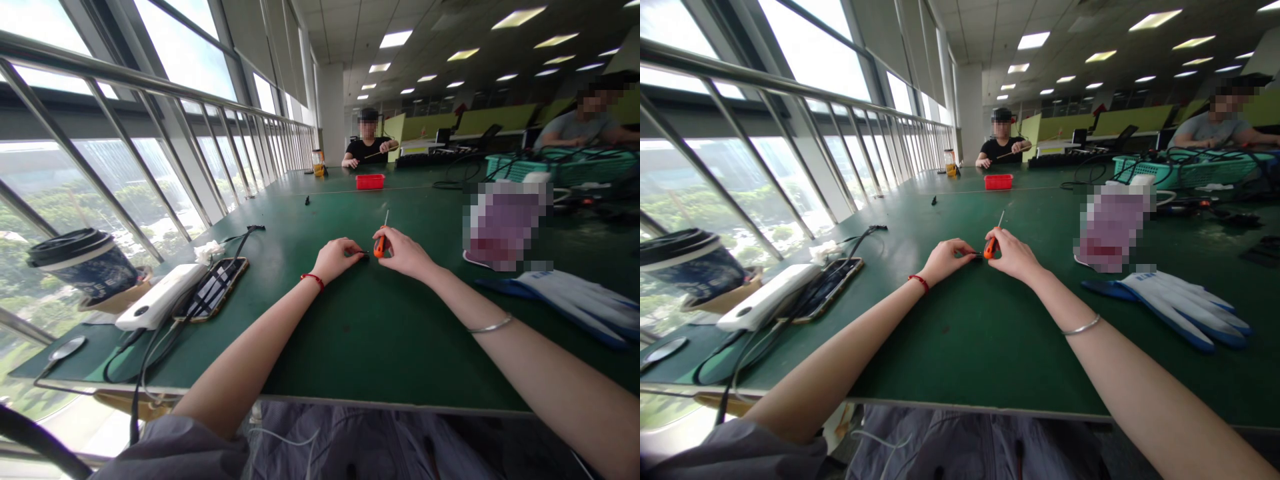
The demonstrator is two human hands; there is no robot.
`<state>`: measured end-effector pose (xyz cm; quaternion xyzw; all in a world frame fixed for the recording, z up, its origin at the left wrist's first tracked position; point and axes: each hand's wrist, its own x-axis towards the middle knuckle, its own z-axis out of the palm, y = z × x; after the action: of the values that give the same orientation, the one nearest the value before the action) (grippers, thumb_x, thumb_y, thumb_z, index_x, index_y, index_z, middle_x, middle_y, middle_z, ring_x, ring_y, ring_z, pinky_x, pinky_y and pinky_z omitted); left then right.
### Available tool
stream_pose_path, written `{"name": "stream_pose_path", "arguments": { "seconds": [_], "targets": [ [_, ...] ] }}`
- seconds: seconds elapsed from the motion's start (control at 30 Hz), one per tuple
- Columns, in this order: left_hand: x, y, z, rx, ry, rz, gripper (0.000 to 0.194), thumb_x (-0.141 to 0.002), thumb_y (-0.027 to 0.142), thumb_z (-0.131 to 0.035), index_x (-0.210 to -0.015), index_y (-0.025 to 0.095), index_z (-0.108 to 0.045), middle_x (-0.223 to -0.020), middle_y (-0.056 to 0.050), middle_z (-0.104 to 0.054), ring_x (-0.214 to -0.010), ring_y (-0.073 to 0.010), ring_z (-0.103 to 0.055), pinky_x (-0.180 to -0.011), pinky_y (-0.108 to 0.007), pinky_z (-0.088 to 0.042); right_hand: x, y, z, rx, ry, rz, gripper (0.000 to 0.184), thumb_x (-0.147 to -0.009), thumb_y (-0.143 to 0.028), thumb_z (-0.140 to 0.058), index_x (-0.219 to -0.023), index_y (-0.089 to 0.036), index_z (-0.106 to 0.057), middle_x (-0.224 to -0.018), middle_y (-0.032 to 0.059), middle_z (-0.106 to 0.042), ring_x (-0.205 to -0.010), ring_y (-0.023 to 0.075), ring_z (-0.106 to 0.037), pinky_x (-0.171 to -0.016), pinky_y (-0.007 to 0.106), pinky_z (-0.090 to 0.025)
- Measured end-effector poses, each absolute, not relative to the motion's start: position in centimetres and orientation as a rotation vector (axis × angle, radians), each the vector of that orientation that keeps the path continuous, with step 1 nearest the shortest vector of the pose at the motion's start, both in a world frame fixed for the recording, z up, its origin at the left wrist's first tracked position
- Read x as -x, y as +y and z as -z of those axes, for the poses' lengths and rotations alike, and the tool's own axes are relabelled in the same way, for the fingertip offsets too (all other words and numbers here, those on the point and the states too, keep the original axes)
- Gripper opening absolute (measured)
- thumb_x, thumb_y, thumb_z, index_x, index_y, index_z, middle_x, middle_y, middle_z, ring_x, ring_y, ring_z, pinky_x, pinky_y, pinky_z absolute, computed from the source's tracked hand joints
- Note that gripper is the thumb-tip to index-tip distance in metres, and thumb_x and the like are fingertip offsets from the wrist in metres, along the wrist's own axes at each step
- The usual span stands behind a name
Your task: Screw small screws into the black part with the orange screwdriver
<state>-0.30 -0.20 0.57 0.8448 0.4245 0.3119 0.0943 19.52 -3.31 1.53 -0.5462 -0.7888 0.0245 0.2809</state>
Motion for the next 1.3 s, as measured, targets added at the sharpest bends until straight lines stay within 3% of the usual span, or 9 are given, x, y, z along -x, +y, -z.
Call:
{"name": "stream_pose_path", "arguments": {
  "seconds": [0.23, 0.47, 0.8, 1.3],
  "targets": [
    [0.4, 0.6, -0.2, -2.334, 1.244, -0.991, 0.015, -0.075, 0.031, -0.065, -0.081, 0.018, -0.071, -0.086, -0.002, -0.071, -0.081, -0.0149, -0.064, -0.079, -0.027, -0.052, -19.7, -4.0, -2.5, 1.430, -2.017, -0.017, 0.022, -0.084, -0.038, -0.047, -0.099, -0.024, -0.052, -0.075, 0.0003, -0.058, -0.064, 0.0153, -0.054, -0.051, 0.024, -0.034],
    [0.0, -0.2, -0.4, -2.378, 1.237, -1.024, 0.017, -0.075, 0.032, -0.066, -0.083, 0.018, -0.071, -0.088, -0.002, -0.071, -0.082, -0.0153, -0.064, -0.078, -0.027, -0.051, -19.6, -4.0, -2.2, 1.383, -2.100, 0.006, 0.015, -0.081, -0.030, -0.052, -0.093, -0.024, -0.057, -0.100, 0.0022, -0.062, -0.081, 0.0175, -0.058, -0.058, 0.025, -0.039],
    [-0.6, -1.4, -1.1, -2.509, 1.209, -0.978, 0.015, -0.077, 0.029, -0.063, -0.087, 0.020, -0.070, -0.090, -0.001, -0.069, -0.085, -0.0148, -0.064, -0.078, -0.026, -0.050, -19.4, -3.6, -1.7, 1.428, -2.250, 0.075, 0.018, -0.083, -0.032, -0.053, -0.097, -0.026, -0.062, -0.097, 0.0018, -0.061, -0.079, 0.0167, -0.058, -0.058, 0.025, -0.038],
    [-0.9, -2.5, -2.7, -2.763, 1.430, -0.834, 0.014, -0.076, 0.028, -0.059, -0.082, 0.020, -0.069, -0.096, -0.003, -0.070, -0.092, -0.0206, -0.062, -0.085, -0.033, -0.048, -20.1, -3.2, -1.7, 1.424, -2.211, 0.051, 0.021, -0.083, -0.037, -0.054, -0.099, -0.026, -0.062, -0.099, 0.0022, -0.062, -0.081, 0.0178, -0.059, -0.060, 0.027, -0.040]
  ]
}}
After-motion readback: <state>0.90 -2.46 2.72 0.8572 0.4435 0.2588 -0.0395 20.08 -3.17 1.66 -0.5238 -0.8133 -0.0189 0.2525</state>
